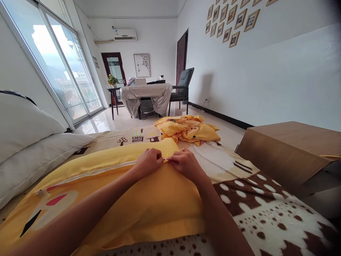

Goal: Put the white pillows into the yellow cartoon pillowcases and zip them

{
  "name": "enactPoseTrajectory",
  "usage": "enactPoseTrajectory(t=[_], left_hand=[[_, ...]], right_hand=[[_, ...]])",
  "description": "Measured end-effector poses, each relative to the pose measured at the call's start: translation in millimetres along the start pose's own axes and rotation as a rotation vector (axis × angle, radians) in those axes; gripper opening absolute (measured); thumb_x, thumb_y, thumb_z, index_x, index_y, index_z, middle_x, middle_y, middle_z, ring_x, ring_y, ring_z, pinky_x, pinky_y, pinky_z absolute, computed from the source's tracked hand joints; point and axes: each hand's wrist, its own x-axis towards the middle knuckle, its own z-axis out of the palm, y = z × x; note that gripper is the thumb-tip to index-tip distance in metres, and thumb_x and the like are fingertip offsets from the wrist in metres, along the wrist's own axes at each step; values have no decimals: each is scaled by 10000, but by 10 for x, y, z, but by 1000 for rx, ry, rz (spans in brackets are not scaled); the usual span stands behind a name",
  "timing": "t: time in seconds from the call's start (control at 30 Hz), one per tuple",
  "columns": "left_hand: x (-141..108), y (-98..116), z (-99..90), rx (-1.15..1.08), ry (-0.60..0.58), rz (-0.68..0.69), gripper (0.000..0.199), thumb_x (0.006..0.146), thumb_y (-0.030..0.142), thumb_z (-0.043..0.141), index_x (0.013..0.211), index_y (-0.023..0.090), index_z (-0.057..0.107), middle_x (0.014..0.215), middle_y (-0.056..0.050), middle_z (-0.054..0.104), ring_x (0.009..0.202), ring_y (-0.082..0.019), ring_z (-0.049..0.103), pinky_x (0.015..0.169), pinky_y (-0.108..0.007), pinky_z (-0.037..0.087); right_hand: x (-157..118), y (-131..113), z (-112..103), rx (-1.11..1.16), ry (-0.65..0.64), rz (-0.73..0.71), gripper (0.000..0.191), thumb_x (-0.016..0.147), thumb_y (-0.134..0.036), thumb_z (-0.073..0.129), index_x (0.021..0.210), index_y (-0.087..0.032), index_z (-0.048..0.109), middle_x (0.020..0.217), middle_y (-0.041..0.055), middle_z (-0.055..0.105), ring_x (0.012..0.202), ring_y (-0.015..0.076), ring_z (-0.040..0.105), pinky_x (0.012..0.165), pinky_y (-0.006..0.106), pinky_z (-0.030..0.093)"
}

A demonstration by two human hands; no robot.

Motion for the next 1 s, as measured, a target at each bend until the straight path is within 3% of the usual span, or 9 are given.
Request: enactPoseTrajectory(t=[0.13,0.3,0.47,0.6,0.7,0.77,0.87,1.0], left_hand=[[-17,-24,-62,-56,-13,79,203,765,281,526,690,166,675,656,-9,641,620,-121,509,587,-244,332],[-61,69,-33,-27,74,81,203,773,216,496,674,169,667,703,-36,652,645,-143,523,582,-263,307],[-104,87,19,-40,79,65,217,804,243,502,670,174,657,701,-39,659,662,-157,544,586,-265,317],[-215,52,30,-84,86,68,188,842,242,476,836,184,655,757,-26,672,689,-157,573,613,-263,355],[-313,21,87,13,79,64,132,814,247,540,893,174,615,806,-37,662,717,-175,588,603,-268,375],[-361,-9,155,113,102,165,97,840,217,519,829,176,607,832,-43,644,761,-176,587,637,-269,399],[-402,-72,271,229,192,355,227,907,165,417,774,186,600,791,-29,621,763,-157,572,681,-264,420],[-437,-142,359,388,266,545,254,914,144,397,755,180,593,740,-31,603,735,-162,558,675,-284,420]], right_hand=[[-6,-30,-45,176,42,1,134,807,-123,584,770,-195,691,738,4,662,672,117,568,738,272,367],[49,-127,76,273,111,128,171,832,-132,500,910,-154,650,805,46,626,708,139,557,651,248,407],[77,-159,172,255,51,149,128,775,-107,539,709,-158,636,700,31,632,661,138,548,601,238,375],[74,-181,92,316,34,242,157,807,-151,543,751,-171,688,735,30,700,672,139,599,628,234,395],[77,-219,29,323,-5,309,167,802,-152,547,785,-183,710,775,31,727,703,149,633,654,234,411],[82,-250,23,275,-6,374,158,797,-169,557,762,-180,710,762,39,727,701,158,639,648,238,410],[87,-282,58,214,13,499,145,786,-188,571,718,-168,697,730,54,720,682,161,637,625,232,403],[79,-264,107,95,-7,573,125,769,-182,575,693,-166,673,698,65,704,653,161,626,600,230,385]])
